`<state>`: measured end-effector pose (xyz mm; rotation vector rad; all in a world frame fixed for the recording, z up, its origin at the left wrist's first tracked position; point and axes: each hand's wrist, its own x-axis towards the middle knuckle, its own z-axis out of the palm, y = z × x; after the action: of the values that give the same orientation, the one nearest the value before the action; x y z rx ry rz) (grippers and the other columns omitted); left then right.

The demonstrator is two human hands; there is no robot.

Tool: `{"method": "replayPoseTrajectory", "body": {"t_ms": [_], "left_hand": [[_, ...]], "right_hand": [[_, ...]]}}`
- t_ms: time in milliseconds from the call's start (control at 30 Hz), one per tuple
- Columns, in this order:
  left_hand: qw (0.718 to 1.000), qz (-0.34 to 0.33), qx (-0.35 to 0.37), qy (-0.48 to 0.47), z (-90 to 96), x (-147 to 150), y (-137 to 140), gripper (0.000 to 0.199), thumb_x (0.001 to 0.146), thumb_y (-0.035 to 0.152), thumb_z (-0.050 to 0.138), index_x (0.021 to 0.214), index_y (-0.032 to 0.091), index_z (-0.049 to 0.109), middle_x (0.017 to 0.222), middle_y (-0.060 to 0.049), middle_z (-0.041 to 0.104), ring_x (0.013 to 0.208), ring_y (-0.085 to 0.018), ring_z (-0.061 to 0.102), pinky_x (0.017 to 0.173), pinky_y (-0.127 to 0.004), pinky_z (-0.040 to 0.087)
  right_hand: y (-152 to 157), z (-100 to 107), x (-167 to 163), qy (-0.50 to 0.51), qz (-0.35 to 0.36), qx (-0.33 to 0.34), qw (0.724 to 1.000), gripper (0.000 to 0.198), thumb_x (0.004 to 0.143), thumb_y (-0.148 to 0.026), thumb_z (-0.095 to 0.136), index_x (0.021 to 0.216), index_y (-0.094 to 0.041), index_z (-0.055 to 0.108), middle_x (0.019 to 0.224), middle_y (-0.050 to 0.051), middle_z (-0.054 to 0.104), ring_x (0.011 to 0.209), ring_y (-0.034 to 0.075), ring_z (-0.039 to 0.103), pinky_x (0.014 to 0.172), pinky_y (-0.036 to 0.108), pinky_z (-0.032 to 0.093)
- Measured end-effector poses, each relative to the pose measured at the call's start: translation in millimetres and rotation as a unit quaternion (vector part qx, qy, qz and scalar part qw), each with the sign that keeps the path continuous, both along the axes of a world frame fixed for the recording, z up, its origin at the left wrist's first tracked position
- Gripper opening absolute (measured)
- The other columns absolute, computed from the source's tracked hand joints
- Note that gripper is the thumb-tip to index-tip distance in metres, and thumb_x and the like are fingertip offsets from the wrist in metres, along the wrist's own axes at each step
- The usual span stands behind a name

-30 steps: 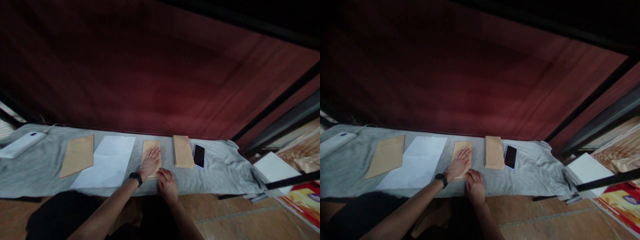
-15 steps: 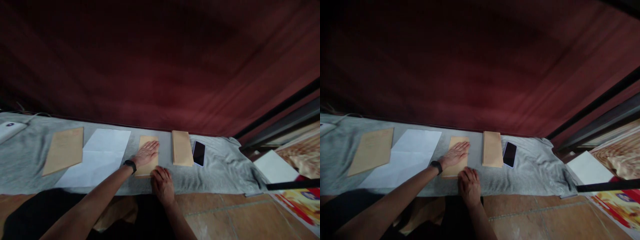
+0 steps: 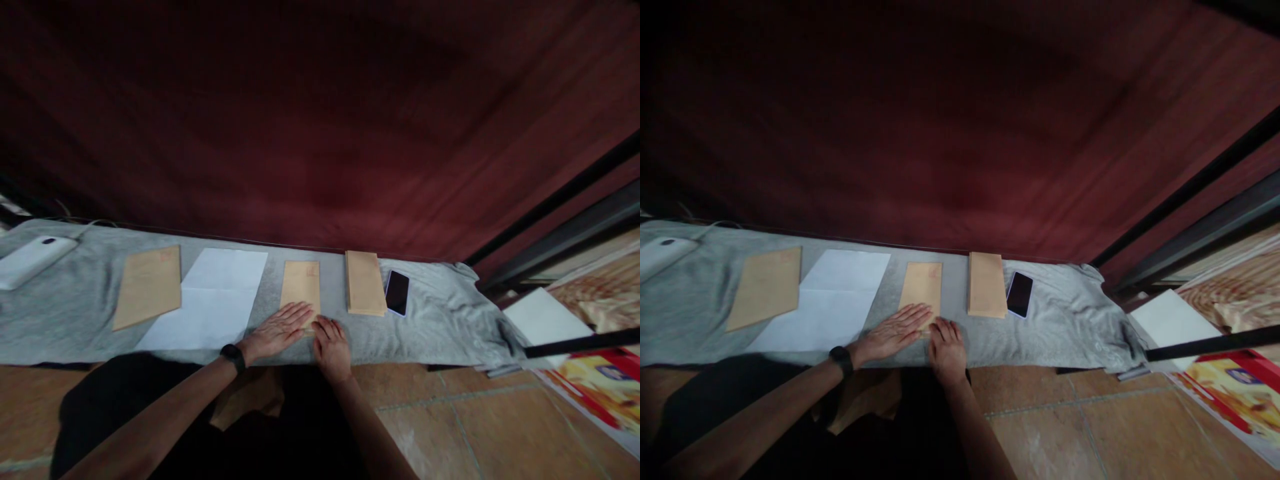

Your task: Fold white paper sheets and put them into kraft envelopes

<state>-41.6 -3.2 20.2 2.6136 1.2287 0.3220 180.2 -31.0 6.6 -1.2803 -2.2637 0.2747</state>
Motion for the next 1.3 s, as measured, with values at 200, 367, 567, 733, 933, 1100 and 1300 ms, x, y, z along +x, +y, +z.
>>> {"method": "replayPoseTrajectory", "body": {"t_ms": [200,367,567,733,933,1100,1300], "left_hand": [[1.0,0.028,0.002,0.005,0.8,-8,-37,0.055,0.103,0.043,0.036,0.155,0.028,0.03,0.161,-0.002,0.034,0.148,-0.017,0.031,0.123,-0.036,0.023],[0.999,0.036,0.013,0.008,1.7,-12,-54,0.055,0.103,0.042,0.036,0.155,0.03,0.029,0.161,-0.001,0.036,0.146,-0.016,0.035,0.122,-0.035,0.026],[0.998,0.045,0.054,0.005,-1.8,-14,-58,0.056,0.1,0.047,0.043,0.152,0.028,0.038,0.152,-0.005,0.049,0.139,-0.022,0.047,0.118,-0.041,0.035],[0.998,0.046,0.044,-0.004,-0.9,-13,-59,0.06,0.099,0.044,0.046,0.155,0.029,0.031,0.156,-0.003,0.043,0.142,-0.02,0.043,0.119,-0.039,0.035],[0.999,0.031,0.025,-0.02,-2.0,-14,-58,0.064,0.099,0.042,0.047,0.157,0.033,0.022,0.161,-0.001,0.035,0.145,-0.021,0.038,0.121,-0.042,0.032],[0.999,0.025,0.016,-0.018,-4.8,-14,-57,0.065,0.1,0.041,0.046,0.158,0.03,0.019,0.162,-0.003,0.031,0.148,-0.021,0.032,0.122,-0.042,0.028],[0.999,0.033,-0.02,-0.025,7.1,-9,-62,0.066,0.098,0.044,0.05,0.157,0.028,0.023,0.163,-0.005,0.03,0.15,-0.02,0.027,0.124,-0.04,0.023]], "right_hand": [[-3,2,3,0.022,0.006,0.006,1.0,0.039,0.095,-0.015,0.048,0.131,-0.023,0.061,0.137,0.007,0.061,0.129,0.022,0.053,0.116,0.044,0.035],[17,7,0,0.052,0.02,0.008,0.998,0.037,0.098,-0.016,0.044,0.129,-0.023,0.063,0.13,0.004,0.067,0.125,0.017,0.057,0.116,0.042,0.037],[58,12,-31,-0.052,0.192,0.032,0.979,0.037,0.103,-0.027,0.047,0.139,-0.027,0.056,0.147,0.001,0.055,0.139,0.016,0.045,0.118,0.038,0.036],[93,1,-50,-0.106,0.19,0.077,0.973,0.043,0.101,-0.031,0.053,0.144,-0.029,0.05,0.154,0.002,0.046,0.143,0.02,0.04,0.119,0.044,0.033],[145,-5,-68,-0.091,0.122,0.081,0.985,0.046,0.099,-0.032,0.056,0.144,-0.029,0.05,0.152,0.003,0.048,0.141,0.02,0.043,0.119,0.044,0.032],[161,-4,-84,-0.094,0.06,0.047,0.993,0.047,0.1,-0.029,0.051,0.146,-0.022,0.048,0.154,0.009,0.044,0.143,0.023,0.04,0.12,0.047,0.029],[113,-7,-62,-0.077,0.147,0.032,0.986,0.05,0.104,-0.03,0.039,0.152,-0.016,0.038,0.156,0.011,0.04,0.146,0.022,0.035,0.121,0.047,0.028]]}}
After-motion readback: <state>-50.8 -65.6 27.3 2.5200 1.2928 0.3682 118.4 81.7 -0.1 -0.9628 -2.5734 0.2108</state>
